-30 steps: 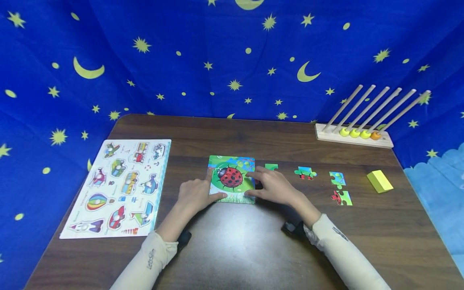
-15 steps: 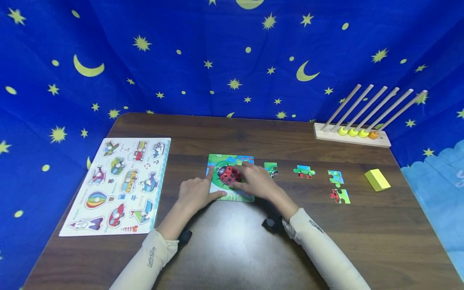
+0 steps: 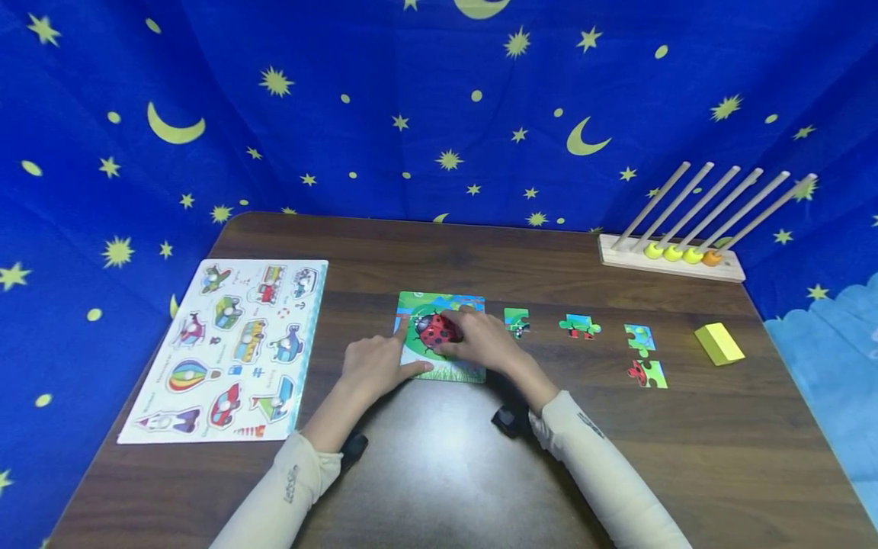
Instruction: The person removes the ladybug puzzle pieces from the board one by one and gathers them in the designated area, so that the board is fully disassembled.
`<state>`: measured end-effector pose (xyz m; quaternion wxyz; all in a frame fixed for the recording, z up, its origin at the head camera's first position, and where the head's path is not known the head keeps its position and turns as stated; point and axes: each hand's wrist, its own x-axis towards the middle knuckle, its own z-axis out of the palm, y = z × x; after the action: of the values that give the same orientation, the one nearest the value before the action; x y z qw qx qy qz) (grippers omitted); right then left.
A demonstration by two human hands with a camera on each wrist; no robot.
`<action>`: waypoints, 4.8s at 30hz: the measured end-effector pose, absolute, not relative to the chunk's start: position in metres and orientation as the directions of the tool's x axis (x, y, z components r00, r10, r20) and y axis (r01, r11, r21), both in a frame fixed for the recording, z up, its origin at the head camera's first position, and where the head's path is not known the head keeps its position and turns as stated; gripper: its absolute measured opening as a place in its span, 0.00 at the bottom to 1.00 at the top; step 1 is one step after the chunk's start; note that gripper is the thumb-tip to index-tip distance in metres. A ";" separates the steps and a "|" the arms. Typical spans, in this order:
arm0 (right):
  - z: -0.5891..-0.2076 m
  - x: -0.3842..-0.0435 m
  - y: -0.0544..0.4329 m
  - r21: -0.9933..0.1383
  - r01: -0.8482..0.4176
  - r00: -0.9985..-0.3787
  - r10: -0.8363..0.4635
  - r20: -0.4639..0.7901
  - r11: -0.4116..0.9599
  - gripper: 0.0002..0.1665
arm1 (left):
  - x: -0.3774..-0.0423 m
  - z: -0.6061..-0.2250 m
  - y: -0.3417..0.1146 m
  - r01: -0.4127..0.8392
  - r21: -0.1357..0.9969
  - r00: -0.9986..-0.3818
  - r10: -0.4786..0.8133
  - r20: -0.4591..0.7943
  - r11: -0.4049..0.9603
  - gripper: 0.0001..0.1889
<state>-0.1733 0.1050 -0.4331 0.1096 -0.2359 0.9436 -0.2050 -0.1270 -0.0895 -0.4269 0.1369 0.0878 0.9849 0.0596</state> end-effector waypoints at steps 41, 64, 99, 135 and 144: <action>-0.436 -0.182 0.106 -0.540 -0.385 -0.833 -0.534 -0.146 0.748 0.45 | -0.127 -0.427 -0.087 0.164 0.057 -0.948 0.173 -0.266 0.985 0.53; -0.435 -0.200 0.110 -0.353 -0.666 -0.703 -0.711 0.004 0.657 0.37 | -0.128 -0.426 -0.087 0.161 0.083 -0.946 0.177 -0.270 0.984 0.53; -0.429 -0.170 0.169 -0.339 -0.659 -0.720 -0.694 0.025 0.671 0.43 | -0.128 -0.427 -0.085 0.159 0.095 -0.946 0.179 -0.271 0.983 0.53; -0.428 -0.136 0.270 -0.299 -0.543 -0.827 -0.562 0.027 0.785 0.43 | -0.127 -0.424 -0.085 0.166 0.116 -0.942 0.192 -0.274 0.979 0.53; -0.431 -0.130 0.296 -0.300 -0.525 -0.840 -0.541 0.032 0.797 0.41 | -0.127 -0.424 -0.085 0.160 0.120 -0.942 0.188 -0.277 0.980 0.53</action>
<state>-0.1301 0.2962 -0.4307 0.0276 -0.2813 0.9474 -0.1500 -0.1275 -0.0852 -0.4237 0.1451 0.0884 0.9843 0.0477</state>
